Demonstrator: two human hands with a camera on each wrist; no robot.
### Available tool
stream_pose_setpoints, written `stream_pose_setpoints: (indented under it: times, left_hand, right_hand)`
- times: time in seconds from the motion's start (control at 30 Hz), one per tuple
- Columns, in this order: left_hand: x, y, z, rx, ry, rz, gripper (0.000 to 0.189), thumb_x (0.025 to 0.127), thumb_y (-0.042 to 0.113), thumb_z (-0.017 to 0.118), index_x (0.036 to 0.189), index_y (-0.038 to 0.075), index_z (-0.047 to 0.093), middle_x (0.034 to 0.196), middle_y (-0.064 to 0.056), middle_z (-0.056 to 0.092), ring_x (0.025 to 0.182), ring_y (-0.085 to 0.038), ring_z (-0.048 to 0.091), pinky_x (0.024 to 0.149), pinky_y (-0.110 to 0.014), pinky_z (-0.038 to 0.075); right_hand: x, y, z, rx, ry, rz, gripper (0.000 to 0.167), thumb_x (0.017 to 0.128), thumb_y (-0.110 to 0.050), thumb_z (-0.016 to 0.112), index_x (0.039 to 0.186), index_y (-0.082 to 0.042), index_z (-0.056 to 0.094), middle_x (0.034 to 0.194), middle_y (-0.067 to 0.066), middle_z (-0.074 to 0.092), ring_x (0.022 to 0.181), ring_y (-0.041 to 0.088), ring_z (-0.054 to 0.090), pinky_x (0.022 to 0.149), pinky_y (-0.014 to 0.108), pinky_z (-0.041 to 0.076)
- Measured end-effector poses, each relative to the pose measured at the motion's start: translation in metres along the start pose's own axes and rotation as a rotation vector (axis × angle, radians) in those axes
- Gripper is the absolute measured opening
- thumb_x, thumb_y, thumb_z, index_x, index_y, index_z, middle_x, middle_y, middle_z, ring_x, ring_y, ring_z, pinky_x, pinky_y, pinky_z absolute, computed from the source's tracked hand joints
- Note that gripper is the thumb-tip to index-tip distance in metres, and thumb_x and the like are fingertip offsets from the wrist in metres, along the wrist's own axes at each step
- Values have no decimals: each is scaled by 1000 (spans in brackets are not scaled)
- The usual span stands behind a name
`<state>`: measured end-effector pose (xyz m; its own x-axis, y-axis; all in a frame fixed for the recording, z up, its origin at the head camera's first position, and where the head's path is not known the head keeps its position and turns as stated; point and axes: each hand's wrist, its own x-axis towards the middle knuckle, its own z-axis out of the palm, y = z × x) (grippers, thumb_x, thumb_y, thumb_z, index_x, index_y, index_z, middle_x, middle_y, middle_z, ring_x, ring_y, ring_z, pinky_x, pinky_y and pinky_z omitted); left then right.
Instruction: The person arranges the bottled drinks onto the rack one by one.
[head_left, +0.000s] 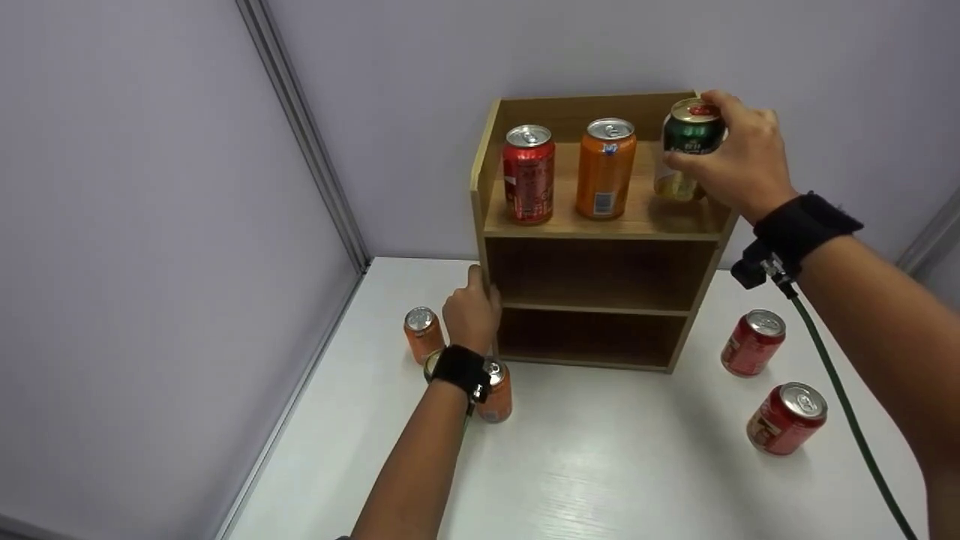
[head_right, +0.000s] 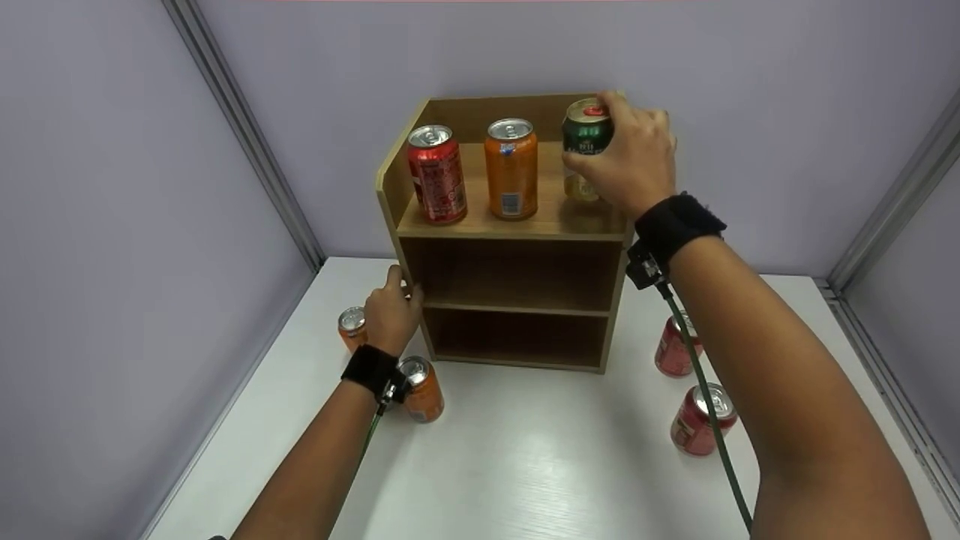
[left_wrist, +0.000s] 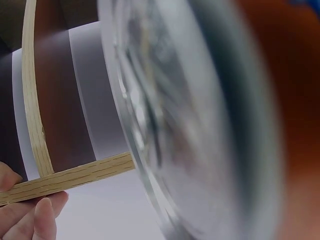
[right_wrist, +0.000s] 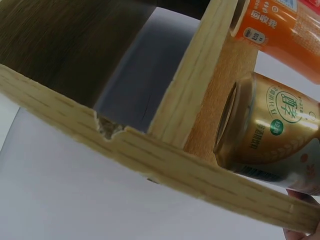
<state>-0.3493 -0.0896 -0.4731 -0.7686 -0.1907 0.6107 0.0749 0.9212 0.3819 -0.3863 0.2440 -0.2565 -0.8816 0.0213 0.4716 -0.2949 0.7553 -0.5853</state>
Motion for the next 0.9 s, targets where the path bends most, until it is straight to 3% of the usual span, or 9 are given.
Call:
stream_pose_setpoints:
  times: [0.27, 0.57, 0.9]
  left_hand:
    - [1, 0, 1, 0, 7, -3, 27, 96, 21, 73, 115, 6, 63, 73, -22, 74, 62, -38, 73, 55, -50, 56]
    - [1, 1, -2, 2, -28, -11, 27, 97, 23, 72, 117, 6, 63, 76, -21, 77, 64, -35, 75, 55, -47, 58]
    - [2, 1, -2, -13, -6, -1, 26, 97, 22, 73, 114, 6, 62, 74, -21, 76, 63, -36, 75, 55, -49, 57]
  right_hand:
    - [0, 1, 2, 2, -17, 27, 90, 88, -45, 81, 163, -20, 38, 150, 24, 55, 135, 37, 39, 109, 57, 39]
    - [-2, 0, 2, -20, -47, 29, 90, 90, -46, 77, 164, -19, 35, 153, 26, 50, 144, 43, 36, 114, 64, 38]
    - [-2, 3, 2, -24, -65, 65, 91, 90, -48, 77, 165, -22, 33, 155, 28, 45, 145, 43, 35, 115, 67, 39]
